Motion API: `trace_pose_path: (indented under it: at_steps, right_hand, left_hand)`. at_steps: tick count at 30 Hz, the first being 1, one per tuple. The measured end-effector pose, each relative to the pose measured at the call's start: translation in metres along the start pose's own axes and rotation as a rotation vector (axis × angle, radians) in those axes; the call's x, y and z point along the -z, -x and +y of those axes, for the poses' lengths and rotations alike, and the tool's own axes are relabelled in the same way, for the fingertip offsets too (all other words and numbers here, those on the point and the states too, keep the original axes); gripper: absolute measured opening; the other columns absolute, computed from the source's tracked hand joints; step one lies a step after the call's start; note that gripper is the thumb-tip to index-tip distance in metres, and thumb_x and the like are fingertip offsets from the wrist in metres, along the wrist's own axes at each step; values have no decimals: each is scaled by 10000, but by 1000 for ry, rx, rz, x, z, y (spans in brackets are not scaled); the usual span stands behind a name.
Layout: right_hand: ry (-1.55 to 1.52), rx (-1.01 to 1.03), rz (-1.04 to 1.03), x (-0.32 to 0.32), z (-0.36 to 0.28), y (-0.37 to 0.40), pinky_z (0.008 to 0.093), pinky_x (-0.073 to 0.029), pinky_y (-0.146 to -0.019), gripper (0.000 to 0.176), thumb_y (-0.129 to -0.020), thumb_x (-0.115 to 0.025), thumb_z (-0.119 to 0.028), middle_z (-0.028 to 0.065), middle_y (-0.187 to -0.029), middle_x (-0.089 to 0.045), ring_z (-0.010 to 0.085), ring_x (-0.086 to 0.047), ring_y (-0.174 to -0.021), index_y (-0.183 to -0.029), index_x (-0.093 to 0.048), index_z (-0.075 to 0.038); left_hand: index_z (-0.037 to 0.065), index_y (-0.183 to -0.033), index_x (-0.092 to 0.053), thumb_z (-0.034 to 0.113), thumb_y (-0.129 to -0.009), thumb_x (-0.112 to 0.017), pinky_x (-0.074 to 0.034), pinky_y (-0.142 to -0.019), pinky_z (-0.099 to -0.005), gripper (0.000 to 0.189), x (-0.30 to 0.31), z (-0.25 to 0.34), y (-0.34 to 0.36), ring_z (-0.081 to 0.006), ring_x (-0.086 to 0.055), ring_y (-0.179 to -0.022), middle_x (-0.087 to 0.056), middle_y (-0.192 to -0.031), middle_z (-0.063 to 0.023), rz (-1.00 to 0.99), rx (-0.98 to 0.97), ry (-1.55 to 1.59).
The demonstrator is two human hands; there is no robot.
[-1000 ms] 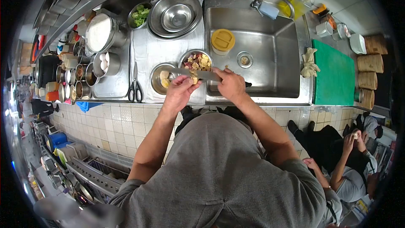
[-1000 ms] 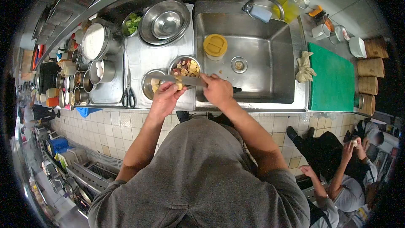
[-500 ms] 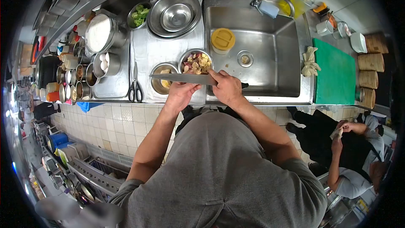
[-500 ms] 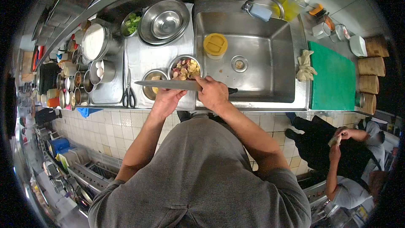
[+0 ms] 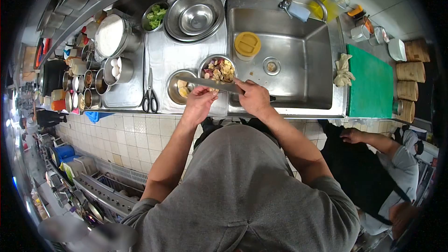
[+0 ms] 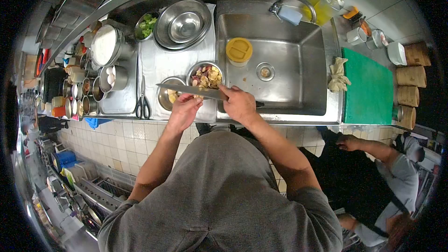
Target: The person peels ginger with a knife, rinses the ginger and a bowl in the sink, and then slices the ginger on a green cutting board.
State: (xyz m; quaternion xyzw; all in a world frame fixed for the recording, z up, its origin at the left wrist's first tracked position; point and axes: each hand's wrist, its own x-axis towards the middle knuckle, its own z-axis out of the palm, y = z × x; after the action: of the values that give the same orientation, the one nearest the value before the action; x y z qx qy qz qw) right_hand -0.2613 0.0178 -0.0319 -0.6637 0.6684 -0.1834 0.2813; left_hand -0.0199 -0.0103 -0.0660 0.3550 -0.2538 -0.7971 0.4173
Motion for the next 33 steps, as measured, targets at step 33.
trace_pose_path:
  at_steps: [33]
  right_hand:
    - [-55, 175, 86, 28, -43, 14, 446, -599, -755, 579, -829, -658, -128, 98, -1015, -706, 328, -723, -851, -1400, -641, -225]
  left_hand:
    - [17, -1329, -545, 139, -945, -748, -535, -1076, -376, 451, -31, 14, 4, -259, -640, -1251, -616, -1368, -162, -139, -88, 270]
